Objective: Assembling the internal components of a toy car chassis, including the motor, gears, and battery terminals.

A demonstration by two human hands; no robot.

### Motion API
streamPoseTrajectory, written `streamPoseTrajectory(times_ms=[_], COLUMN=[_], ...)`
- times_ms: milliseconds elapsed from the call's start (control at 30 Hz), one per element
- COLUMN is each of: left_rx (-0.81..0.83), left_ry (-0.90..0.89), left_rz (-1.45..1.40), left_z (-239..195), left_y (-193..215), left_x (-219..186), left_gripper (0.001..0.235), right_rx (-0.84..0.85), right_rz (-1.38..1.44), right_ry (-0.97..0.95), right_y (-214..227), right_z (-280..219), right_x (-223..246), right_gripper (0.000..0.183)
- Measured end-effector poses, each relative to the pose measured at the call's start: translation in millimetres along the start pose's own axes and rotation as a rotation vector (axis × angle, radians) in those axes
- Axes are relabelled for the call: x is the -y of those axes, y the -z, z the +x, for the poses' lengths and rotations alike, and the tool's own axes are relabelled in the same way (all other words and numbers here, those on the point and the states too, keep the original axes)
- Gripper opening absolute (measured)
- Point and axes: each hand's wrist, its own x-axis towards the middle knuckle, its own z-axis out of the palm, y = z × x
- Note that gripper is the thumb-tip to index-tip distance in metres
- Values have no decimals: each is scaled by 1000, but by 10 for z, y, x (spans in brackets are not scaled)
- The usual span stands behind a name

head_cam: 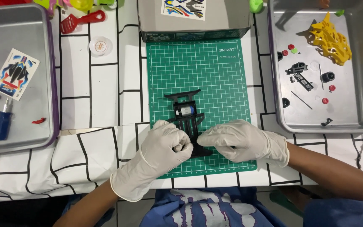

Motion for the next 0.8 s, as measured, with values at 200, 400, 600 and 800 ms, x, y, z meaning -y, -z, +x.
streamPoseTrajectory(times_ms=[200, 400, 600, 800], left_rx=[-9, 113, 163, 296], left_ry=[-1, 67, 72, 142], left_rz=[77, 217, 291, 313], left_z=[49, -8, 44, 126], left_y=[4, -70, -41, 42], left_x=[-41, 14, -58, -167], left_gripper=[25, 20, 14, 11], right_rx=[127, 325, 419, 461], right_rz=[-271, -322, -275, -94], right_ry=[180, 104, 31, -117], right_y=[58, 18, 1, 14], right_z=[249, 20, -70, -26], right_x=[207, 132, 67, 80], right_gripper=[32, 56, 47, 41])
